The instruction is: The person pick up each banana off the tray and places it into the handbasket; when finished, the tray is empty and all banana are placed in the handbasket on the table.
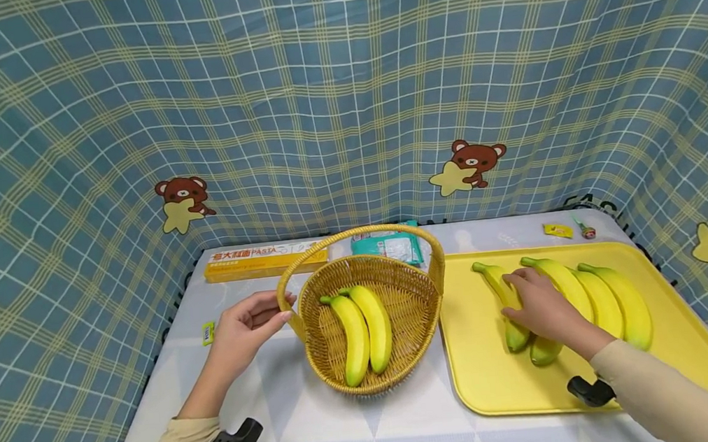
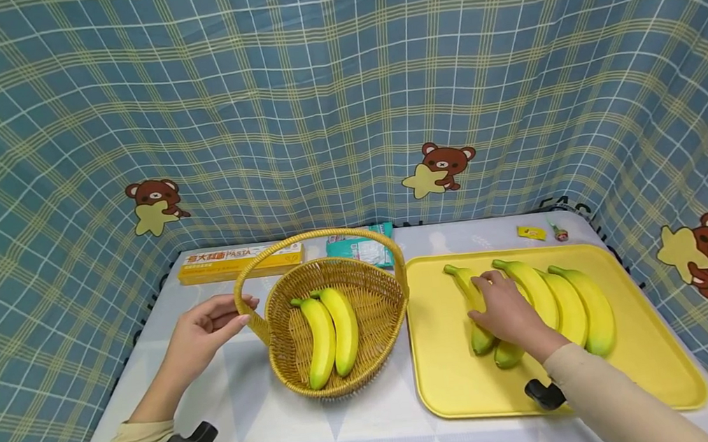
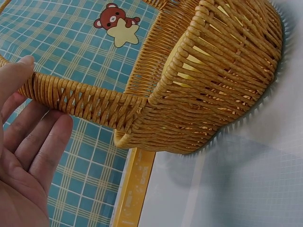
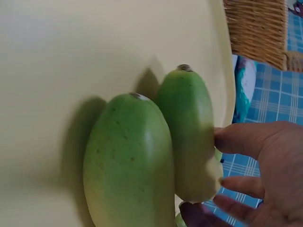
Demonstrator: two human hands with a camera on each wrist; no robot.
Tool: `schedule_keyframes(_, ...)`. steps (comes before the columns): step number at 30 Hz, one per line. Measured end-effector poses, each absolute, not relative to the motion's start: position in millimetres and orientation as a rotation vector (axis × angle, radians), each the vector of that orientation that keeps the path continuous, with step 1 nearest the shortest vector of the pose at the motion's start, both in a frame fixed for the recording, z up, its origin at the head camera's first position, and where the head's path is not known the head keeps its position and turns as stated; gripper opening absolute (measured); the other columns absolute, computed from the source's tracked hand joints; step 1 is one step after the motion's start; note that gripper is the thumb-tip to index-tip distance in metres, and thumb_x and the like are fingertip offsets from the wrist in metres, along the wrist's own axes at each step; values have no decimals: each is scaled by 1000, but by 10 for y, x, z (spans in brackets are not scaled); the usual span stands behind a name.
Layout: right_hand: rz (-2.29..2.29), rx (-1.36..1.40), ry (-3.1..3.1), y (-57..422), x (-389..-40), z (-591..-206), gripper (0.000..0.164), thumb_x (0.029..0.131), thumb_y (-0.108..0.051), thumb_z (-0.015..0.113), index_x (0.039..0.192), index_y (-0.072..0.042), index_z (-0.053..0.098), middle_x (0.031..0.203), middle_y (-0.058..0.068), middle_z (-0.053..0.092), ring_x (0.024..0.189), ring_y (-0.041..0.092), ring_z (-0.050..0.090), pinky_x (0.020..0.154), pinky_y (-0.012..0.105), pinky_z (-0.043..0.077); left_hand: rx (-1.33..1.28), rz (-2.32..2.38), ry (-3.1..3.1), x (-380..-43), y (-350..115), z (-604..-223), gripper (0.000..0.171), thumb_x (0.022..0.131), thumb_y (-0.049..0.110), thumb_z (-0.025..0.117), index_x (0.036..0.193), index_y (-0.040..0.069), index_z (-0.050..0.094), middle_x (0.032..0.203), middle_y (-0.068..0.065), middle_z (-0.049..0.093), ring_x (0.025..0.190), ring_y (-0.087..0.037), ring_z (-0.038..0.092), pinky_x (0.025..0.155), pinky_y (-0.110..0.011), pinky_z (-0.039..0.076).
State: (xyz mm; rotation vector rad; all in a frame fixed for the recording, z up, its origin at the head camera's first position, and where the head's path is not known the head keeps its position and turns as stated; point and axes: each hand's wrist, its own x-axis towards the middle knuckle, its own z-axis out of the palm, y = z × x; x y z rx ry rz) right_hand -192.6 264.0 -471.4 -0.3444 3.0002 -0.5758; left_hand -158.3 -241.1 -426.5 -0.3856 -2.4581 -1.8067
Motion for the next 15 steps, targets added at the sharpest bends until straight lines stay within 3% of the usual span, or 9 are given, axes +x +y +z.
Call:
schedule_keyframes(7, -561, -308, 2970, 2614, -1921, -4732, 68, 93, -20, 74, 147, 5, 42, 131, 44, 47, 100, 53, 61, 74, 60, 56, -390, -1801, -2460, -1581, -2413, -4264, 30, 94, 15, 76, 122, 5, 70, 119, -13, 72, 104, -15, 72, 86, -30, 61)
schedule_keyframes(15, -603, -334, 2904, 2627, -1795, -4547, 67, 94, -21, 74, 151, -4, 44, 141, 38, 46, 124, 56, 50, 91, 67, 50, -400, -1806, -2459, -1582, -2416, -4279, 30, 94, 14, 75, 122, 5, 70, 119, -14, 72, 105, -14, 72, 87, -30, 61)
